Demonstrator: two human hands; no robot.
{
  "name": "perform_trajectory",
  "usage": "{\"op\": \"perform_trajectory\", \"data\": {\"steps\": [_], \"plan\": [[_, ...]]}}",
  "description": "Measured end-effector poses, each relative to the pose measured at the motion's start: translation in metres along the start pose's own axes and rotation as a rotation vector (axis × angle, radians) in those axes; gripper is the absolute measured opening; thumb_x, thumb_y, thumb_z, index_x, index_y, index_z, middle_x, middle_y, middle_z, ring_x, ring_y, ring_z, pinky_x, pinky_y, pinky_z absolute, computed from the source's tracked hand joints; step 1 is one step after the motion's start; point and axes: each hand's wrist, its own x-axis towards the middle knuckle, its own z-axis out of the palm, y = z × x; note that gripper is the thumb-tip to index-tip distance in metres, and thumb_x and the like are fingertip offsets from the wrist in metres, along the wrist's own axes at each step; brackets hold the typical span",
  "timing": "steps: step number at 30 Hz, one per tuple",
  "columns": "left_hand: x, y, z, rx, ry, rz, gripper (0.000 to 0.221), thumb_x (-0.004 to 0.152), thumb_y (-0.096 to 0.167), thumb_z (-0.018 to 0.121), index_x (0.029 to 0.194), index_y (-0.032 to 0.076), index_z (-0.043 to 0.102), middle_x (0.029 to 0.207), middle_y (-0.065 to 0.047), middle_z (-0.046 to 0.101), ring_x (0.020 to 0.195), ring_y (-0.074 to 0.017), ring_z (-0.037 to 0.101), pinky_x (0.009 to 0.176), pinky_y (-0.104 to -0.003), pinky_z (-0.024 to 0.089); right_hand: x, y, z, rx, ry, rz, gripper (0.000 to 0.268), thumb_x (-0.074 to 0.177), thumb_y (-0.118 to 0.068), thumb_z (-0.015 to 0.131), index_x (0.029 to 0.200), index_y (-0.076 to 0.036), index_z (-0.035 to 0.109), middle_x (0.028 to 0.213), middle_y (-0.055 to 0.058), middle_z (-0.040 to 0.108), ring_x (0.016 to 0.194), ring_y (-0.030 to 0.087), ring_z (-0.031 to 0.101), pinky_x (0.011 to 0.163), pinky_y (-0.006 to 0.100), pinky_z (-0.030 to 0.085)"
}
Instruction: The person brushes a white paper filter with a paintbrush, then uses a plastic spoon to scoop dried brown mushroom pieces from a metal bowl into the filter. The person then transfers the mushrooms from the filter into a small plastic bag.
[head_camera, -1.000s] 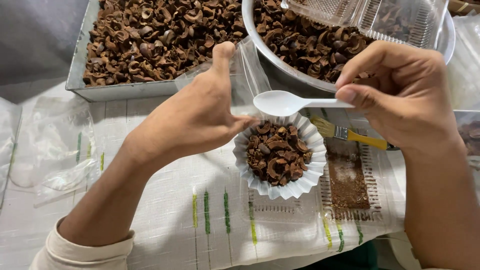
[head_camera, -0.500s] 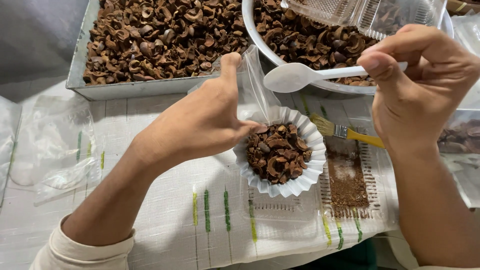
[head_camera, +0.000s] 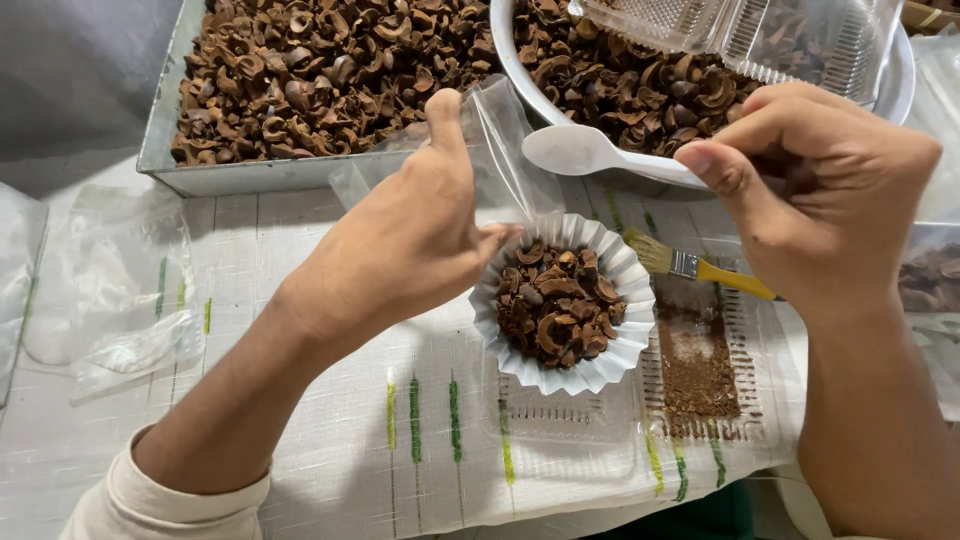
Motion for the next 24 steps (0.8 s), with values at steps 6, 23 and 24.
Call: {"op": "perform_trajectory", "data": {"steps": [6, 23, 24], "plan": [[0.001, 0.0, 0.005, 0.085, 0.016, -0.018, 0.093, 0.095, 0.017, 0.071, 0.151, -0.019, 0.006, 0.069, -0.011, 0.071, 0.074, -0.0262, 0.076, 0.069, -0.039, 0.06, -0.002, -0.004, -0.001, -0.053, -0.004, 0.054, 0.024, 0.111, 0.001, 0.082, 0.094, 0.014, 0.07, 0.08, 0.017, 0.056, 0.074, 0.023, 0.048, 0.067, 0.034, 0.035], [0.0, -0.006, 0.01, 0.152, 0.045, 0.13, 0.06, 0.094, 0.018, 0.076, 0.129, -0.004, 0.032, 0.068, 0.0, 0.056, 0.056, -0.0143, 0.06, 0.046, -0.025, 0.052, 0.006, -0.006, 0.012, -0.107, -0.106, -0.223, 0.031, 0.104, -0.018, 0.067, 0.09, 0.008, 0.06, 0.083, 0.015, 0.055, 0.07, 0.023, 0.045, 0.062, 0.034, 0.037], [0.0, -0.009, 0.011, 0.153, 0.048, 0.129, 0.06, 0.094, 0.018, 0.076, 0.129, -0.004, 0.032, 0.068, 0.0, 0.056, 0.056, -0.0143, 0.06, 0.046, -0.025, 0.052, 0.005, -0.004, 0.012, -0.106, -0.106, -0.226, 0.031, 0.104, -0.018, 0.067, 0.09, 0.008, 0.06, 0.083, 0.015, 0.055, 0.07, 0.023, 0.045, 0.062, 0.034, 0.037]]}}
